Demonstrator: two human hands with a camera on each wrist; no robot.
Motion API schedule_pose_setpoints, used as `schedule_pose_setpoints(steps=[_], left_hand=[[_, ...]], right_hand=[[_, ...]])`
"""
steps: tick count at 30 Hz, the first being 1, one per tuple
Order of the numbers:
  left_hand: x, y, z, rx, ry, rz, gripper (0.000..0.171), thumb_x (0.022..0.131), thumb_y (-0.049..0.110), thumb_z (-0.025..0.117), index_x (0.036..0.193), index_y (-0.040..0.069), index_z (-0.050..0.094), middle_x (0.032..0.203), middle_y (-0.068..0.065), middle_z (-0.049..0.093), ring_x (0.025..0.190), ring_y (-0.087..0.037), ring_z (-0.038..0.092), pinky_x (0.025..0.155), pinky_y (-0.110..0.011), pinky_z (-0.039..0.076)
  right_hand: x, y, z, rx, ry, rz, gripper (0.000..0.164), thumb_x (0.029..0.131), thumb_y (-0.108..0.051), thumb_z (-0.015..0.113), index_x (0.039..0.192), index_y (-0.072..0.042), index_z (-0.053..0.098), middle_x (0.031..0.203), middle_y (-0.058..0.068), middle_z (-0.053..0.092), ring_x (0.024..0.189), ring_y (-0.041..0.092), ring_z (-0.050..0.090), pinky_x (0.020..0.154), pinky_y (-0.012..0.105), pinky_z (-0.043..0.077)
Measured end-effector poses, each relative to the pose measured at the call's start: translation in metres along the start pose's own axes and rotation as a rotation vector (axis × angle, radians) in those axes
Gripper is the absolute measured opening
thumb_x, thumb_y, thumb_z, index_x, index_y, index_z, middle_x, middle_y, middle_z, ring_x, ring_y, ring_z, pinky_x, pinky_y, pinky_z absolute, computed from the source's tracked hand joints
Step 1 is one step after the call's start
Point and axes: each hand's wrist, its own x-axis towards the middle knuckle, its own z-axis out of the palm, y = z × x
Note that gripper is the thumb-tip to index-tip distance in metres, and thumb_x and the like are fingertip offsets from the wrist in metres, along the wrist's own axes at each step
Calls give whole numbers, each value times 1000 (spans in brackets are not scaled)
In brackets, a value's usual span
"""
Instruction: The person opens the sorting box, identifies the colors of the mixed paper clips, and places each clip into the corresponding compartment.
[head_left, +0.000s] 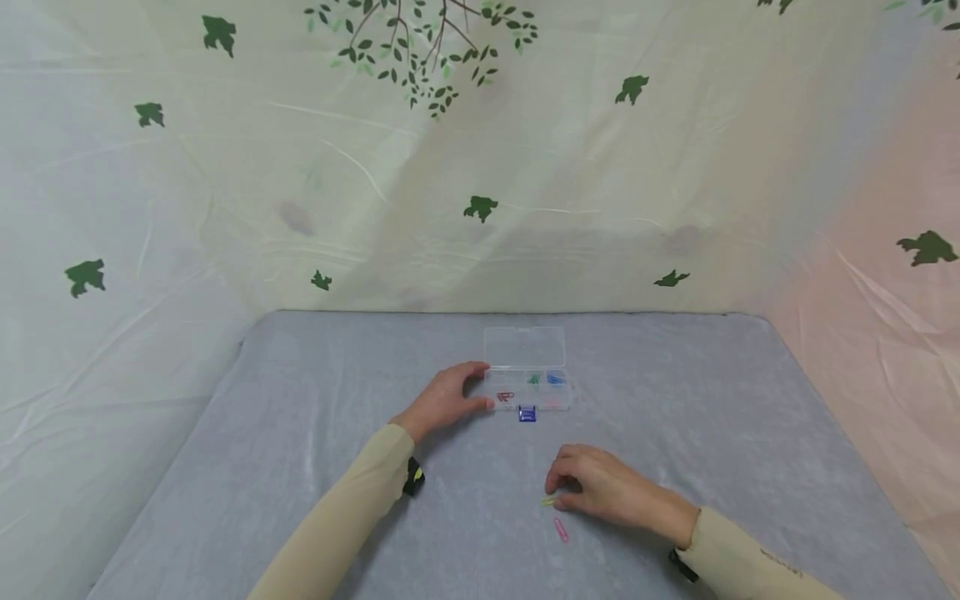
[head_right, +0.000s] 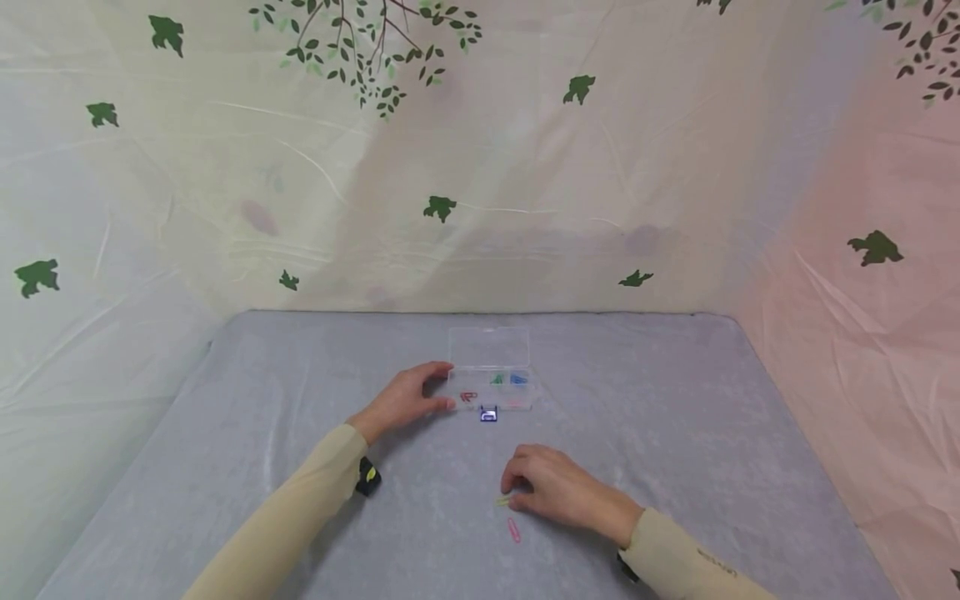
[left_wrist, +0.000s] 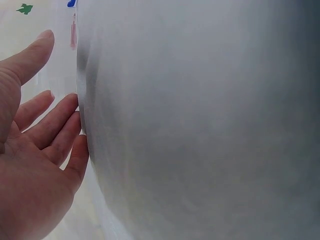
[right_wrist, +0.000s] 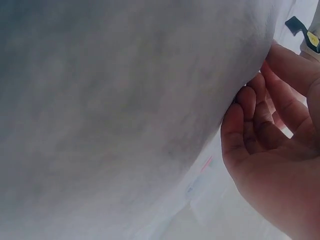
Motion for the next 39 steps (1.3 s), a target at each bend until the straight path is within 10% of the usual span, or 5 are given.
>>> schedule_pose_setpoints(steps=[13, 39], left_hand=[[-3, 3, -3, -7, -8, 4, 68, 91, 27, 82, 149, 5, 54, 146, -14, 59, 139, -31, 51, 119, -46, 37], [-4, 3, -4, -2, -15, -7, 67, 92, 28, 81, 150, 7, 53, 151, -14, 55, 141, -31, 49, 119, -46, 36]], right_hand=[[0, -1, 0, 38, 13, -23, 7, 94, -19, 78, 89, -21, 74, 89, -21, 60, 80, -3, 54, 73, 26, 51], [41, -1, -36, 16, 483, 6, 9, 91, -4, 79, 94, -12, 76, 89, -7, 72, 83, 10, 67, 73, 29, 58]])
